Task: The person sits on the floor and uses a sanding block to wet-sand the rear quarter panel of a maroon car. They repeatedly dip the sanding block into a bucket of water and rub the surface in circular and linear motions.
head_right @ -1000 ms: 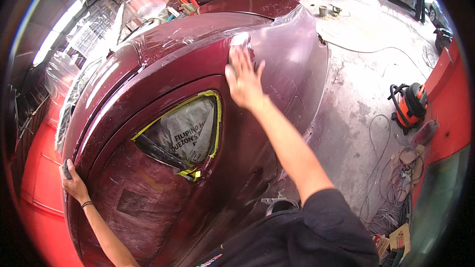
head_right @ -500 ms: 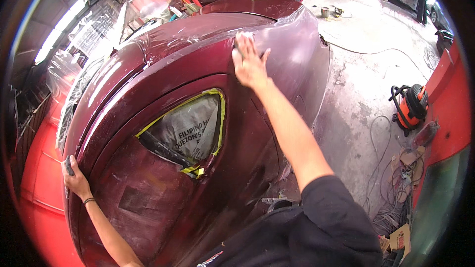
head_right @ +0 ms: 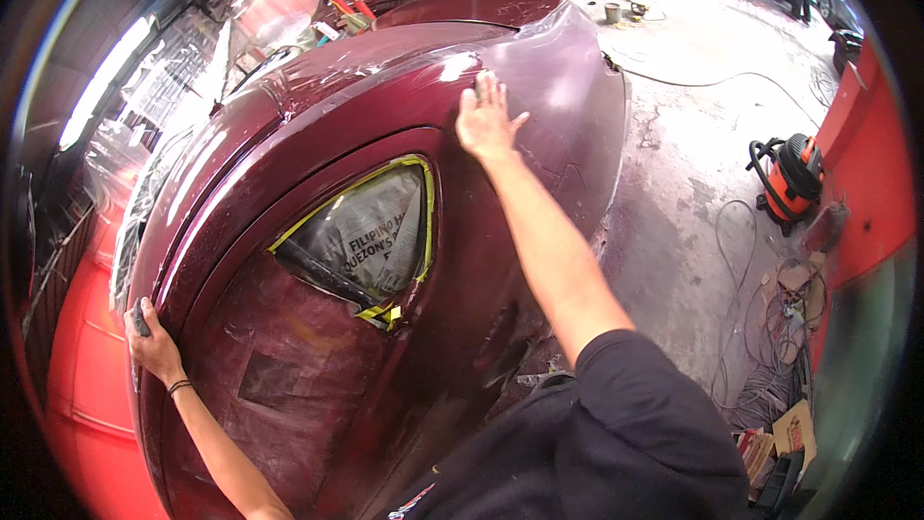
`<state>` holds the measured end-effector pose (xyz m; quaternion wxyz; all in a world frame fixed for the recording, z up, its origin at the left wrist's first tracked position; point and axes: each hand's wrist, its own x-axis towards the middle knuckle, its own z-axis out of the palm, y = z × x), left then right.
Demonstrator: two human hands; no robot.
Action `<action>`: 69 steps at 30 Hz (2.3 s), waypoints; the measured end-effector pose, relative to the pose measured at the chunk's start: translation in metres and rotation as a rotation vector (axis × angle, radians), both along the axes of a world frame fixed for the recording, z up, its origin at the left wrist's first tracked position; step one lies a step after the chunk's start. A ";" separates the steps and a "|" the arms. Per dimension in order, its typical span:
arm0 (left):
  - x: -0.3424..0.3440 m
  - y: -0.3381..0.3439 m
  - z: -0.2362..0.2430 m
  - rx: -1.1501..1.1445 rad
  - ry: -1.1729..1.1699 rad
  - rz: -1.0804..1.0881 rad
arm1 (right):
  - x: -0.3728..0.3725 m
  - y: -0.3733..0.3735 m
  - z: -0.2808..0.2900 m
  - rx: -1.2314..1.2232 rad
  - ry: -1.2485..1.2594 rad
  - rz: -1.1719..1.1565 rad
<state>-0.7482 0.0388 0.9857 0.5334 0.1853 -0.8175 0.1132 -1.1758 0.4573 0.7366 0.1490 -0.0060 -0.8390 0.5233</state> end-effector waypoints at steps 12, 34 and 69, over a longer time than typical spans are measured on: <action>0.005 -0.010 -0.001 -0.110 0.026 0.011 | 0.044 -0.037 0.025 0.009 0.110 0.034; 0.008 -0.005 0.000 -0.042 -0.013 0.057 | 0.035 -0.032 0.022 0.099 0.111 0.159; 0.003 0.005 0.003 -0.105 0.044 0.016 | 0.093 -0.077 0.011 0.067 0.493 0.063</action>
